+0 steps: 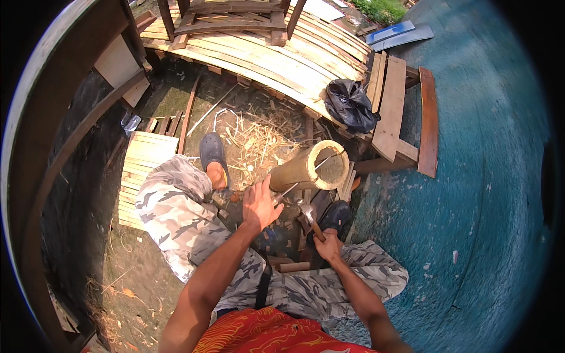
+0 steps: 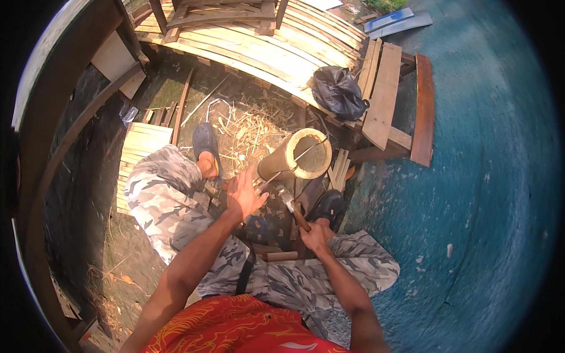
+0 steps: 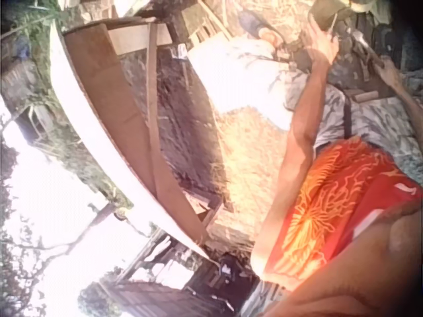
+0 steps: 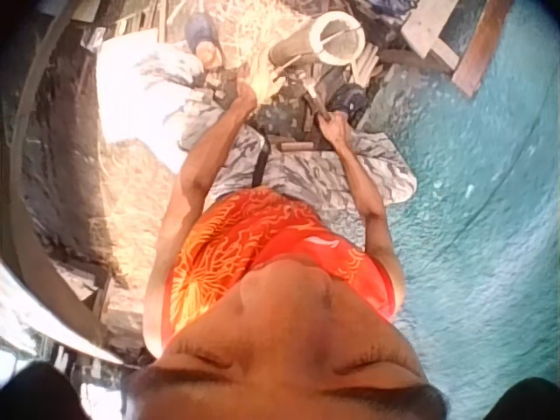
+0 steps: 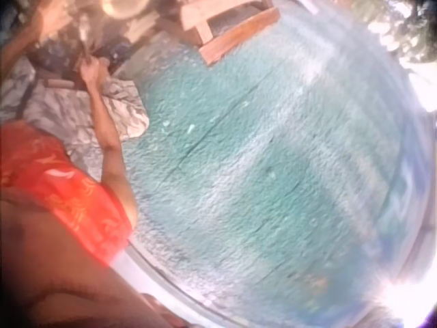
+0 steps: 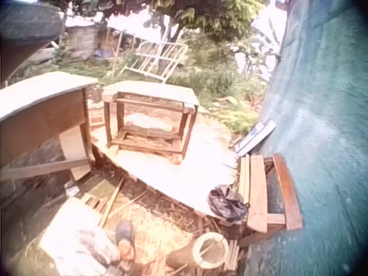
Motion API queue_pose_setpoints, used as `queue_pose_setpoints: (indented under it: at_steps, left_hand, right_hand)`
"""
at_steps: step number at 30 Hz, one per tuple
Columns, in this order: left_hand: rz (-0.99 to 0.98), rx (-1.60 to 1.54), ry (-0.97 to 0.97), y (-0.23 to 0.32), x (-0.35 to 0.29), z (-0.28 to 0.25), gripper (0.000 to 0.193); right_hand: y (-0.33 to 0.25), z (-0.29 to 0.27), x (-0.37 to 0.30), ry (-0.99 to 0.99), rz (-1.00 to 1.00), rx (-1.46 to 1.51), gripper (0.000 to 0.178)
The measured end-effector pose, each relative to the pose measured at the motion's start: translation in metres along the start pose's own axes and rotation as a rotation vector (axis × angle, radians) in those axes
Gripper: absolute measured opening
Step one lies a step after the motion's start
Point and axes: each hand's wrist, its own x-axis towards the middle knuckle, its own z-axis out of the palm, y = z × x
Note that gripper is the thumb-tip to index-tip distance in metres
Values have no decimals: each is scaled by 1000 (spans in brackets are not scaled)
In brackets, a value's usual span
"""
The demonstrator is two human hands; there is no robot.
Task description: The person sits on the ground and uses a hammer and chisel to split a bamboo tube lengthwise. They repeatedly strike the chisel to deepen the cut, rotate the bamboo, and eventually split it into two halves.
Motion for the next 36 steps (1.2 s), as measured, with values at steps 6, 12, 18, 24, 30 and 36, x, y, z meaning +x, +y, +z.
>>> queue_pose_setpoints:
  at_steps: [6, 12, 18, 24, 30, 36]
  left_hand:
    - [31, -32, 2, -1, -4, 4, 97]
    - [56, 13, 81, -2, -4, 6, 96]
    - [29, 20, 67, 0, -4, 6, 94]
    - [-39, -10, 23, -7, -2, 12, 97]
    - [-37, -51, 15, -9, -2, 14, 98]
    - [-59, -16, -33, -5, 1, 8, 97]
  right_hand:
    - [6, -9, -15, 71, -208, 110, 24]
    - [-123, -102, -19, 150, -942, 702, 32]
    - [-68, -12, 12, 114, -406, 434, 35]
    - [19, 19, 4, -15, 2, 46, 30]
    - [-89, -80, -17, 188, -509, 259, 36]
    - [-98, -56, -1, 214, -932, 703, 40]
